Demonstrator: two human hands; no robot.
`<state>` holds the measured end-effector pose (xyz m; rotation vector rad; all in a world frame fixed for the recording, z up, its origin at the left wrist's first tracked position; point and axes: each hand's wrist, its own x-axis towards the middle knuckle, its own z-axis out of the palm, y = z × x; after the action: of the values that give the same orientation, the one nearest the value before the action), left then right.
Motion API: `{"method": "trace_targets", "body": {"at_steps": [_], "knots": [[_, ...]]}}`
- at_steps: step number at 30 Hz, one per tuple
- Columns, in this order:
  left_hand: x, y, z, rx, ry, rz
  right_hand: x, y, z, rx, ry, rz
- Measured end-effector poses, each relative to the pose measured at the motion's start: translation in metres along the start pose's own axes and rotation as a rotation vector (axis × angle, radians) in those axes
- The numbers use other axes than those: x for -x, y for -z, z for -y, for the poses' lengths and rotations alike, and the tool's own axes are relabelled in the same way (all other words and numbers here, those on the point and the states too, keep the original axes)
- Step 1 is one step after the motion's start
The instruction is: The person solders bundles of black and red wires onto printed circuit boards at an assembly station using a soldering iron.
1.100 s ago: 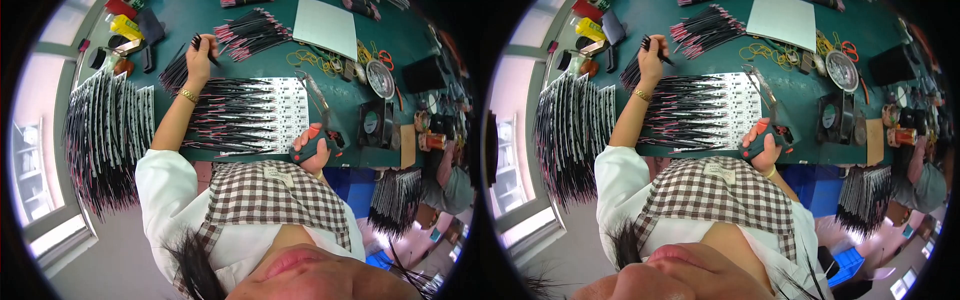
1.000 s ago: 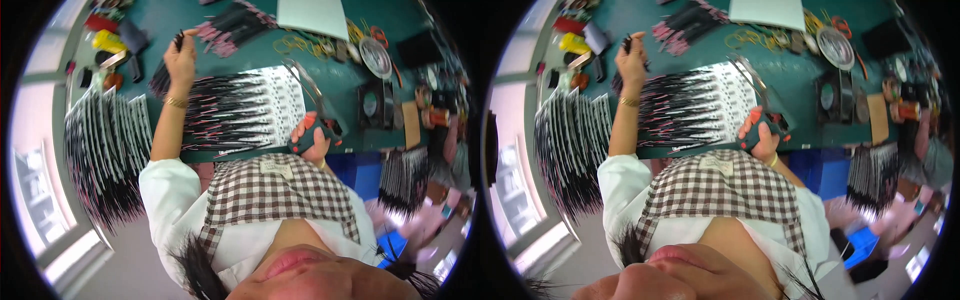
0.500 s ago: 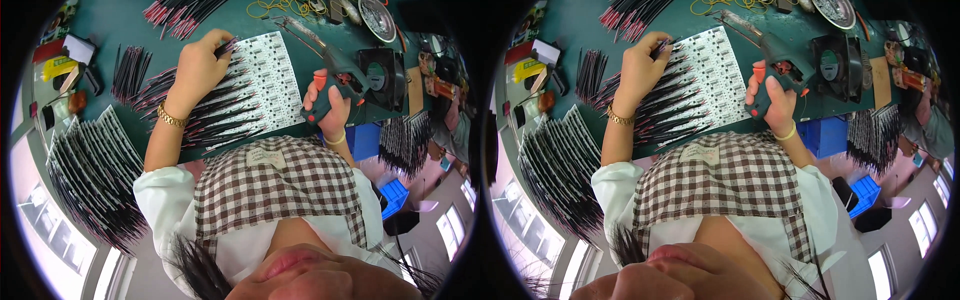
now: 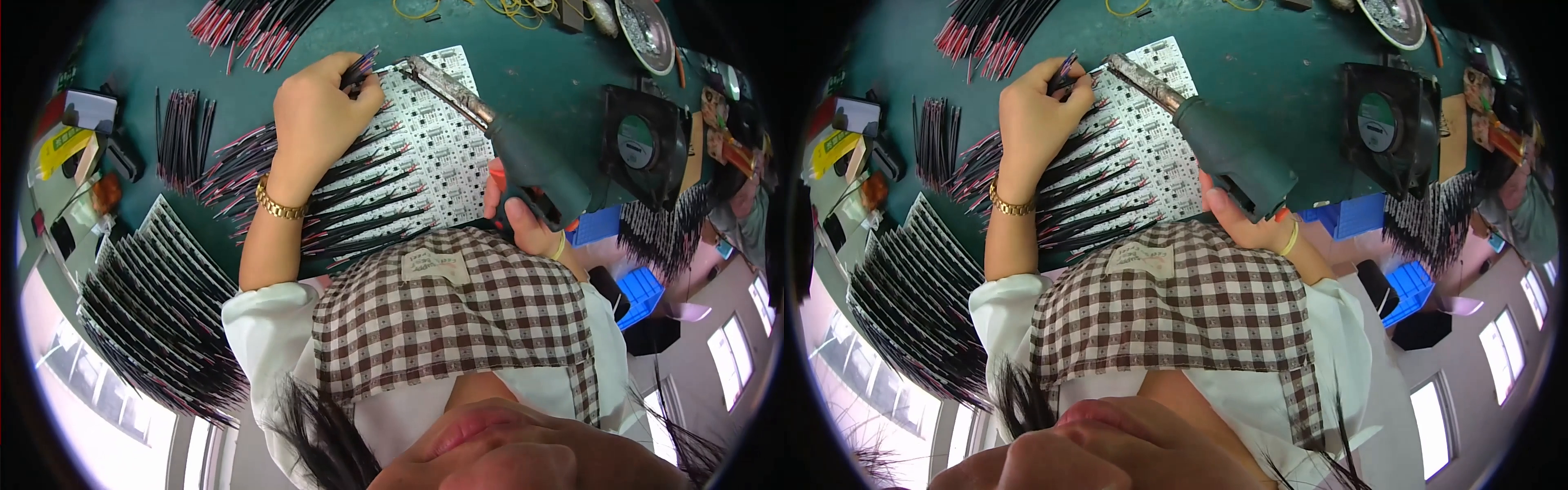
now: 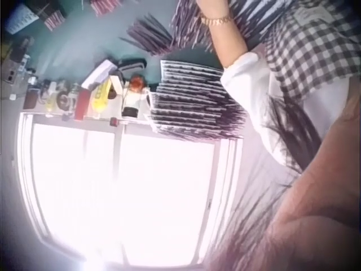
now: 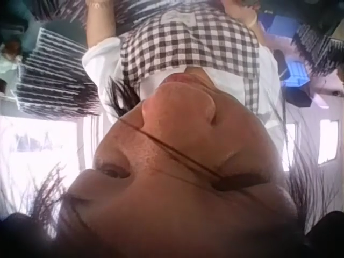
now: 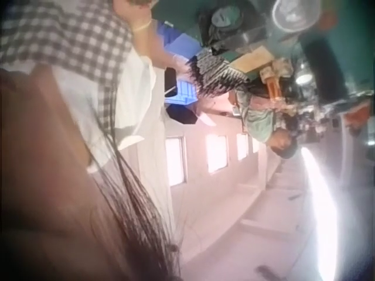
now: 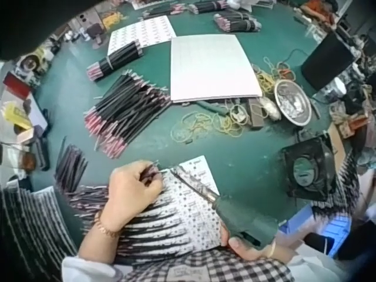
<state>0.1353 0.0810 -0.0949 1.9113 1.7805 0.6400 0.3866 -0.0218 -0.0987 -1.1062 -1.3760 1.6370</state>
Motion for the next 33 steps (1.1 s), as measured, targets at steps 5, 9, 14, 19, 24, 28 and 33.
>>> {"method": "trace_targets", "body": {"at_steps": [5, 9, 14, 19, 24, 28, 33], "knots": [[-0.002, -0.003, 0.002, 0.005, 0.0, -0.026, -0.001, -0.003, -0.004, 0.018, -0.063, -0.019], [0.0, -0.005, 0.004, -0.004, -0.021, -0.048, -0.005, -0.006, -0.003, -0.044, -0.074, -0.061], [0.002, -0.004, 0.005, -0.001, -0.017, -0.056, -0.004, -0.006, 0.001, 0.059, -0.108, -0.002], [0.007, -0.001, 0.01, -0.029, -0.03, -0.048, -0.001, -0.011, -0.012, 0.213, 0.019, -0.008], [0.005, -0.001, 0.009, 0.005, -0.029, -0.02, 0.007, -0.013, -0.013, 0.195, 0.045, -0.044], [0.008, 0.001, 0.008, -0.007, -0.012, -0.019, 0.007, -0.016, -0.021, 0.23, 0.087, -0.061], [0.008, 0.002, 0.009, -0.028, 0.009, 0.013, 0.002, -0.013, -0.01, 0.211, -0.011, -0.016]]}}
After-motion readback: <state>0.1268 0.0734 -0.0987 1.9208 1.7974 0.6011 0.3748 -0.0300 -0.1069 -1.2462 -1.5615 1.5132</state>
